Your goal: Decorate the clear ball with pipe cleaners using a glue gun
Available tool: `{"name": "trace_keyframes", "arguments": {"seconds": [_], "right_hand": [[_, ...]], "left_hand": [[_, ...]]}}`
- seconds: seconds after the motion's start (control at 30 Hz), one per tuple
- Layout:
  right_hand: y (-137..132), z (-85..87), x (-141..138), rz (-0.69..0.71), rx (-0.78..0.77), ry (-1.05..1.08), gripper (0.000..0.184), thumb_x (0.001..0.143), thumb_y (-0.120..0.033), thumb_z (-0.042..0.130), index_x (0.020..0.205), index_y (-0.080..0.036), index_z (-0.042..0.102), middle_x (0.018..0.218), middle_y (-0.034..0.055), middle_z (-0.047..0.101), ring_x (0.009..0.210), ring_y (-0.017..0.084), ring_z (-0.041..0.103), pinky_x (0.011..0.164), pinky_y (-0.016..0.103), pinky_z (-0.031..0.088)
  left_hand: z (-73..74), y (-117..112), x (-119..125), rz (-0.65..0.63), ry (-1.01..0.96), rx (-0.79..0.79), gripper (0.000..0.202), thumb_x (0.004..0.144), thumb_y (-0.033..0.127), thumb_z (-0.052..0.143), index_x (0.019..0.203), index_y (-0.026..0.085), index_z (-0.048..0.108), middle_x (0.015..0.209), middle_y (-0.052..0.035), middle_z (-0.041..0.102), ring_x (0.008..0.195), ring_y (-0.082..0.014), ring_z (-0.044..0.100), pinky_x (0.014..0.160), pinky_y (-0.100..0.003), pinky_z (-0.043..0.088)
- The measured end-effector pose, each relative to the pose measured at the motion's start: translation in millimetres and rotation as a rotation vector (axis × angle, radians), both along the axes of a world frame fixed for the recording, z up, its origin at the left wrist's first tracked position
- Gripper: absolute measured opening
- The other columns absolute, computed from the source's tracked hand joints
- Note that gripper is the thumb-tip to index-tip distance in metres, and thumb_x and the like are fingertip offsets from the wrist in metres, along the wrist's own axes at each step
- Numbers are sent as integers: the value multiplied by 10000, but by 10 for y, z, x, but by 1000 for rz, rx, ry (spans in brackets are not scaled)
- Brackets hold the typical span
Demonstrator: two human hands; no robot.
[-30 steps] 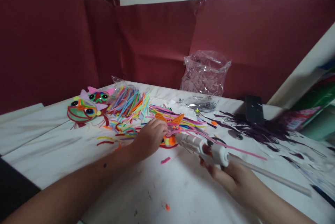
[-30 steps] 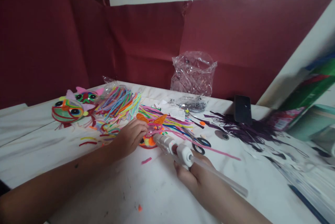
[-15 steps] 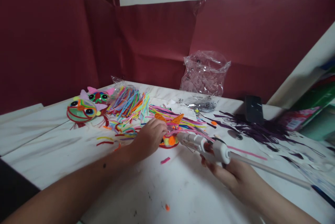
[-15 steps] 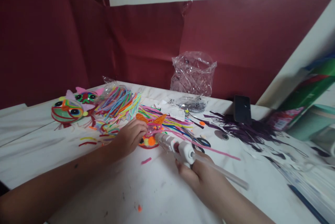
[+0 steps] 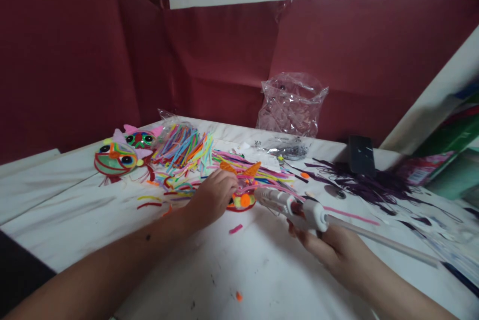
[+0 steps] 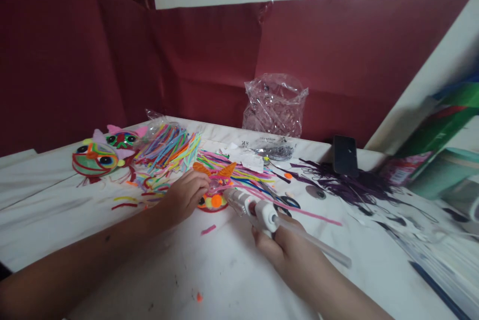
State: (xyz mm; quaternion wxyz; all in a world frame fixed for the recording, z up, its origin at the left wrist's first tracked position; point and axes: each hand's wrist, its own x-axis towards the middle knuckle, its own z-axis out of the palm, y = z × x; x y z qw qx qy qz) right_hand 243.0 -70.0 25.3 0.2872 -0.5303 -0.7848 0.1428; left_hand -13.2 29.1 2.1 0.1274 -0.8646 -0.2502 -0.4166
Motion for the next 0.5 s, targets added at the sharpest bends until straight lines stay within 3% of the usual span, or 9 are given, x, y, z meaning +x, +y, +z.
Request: {"name": "trace_keyframes", "arguments": {"seconds": [0.5], "right_hand": [[-9,43,-33,-26,1,36,370,855,-426,410,758,-175,665,724,65,720,667,240,673,620,325,524]], "left_hand": [[6,-4,-5,19,-3,0,173,933,133,407,857,176,556,871,-83,654,837,-194,608,764,-338,523]]}}
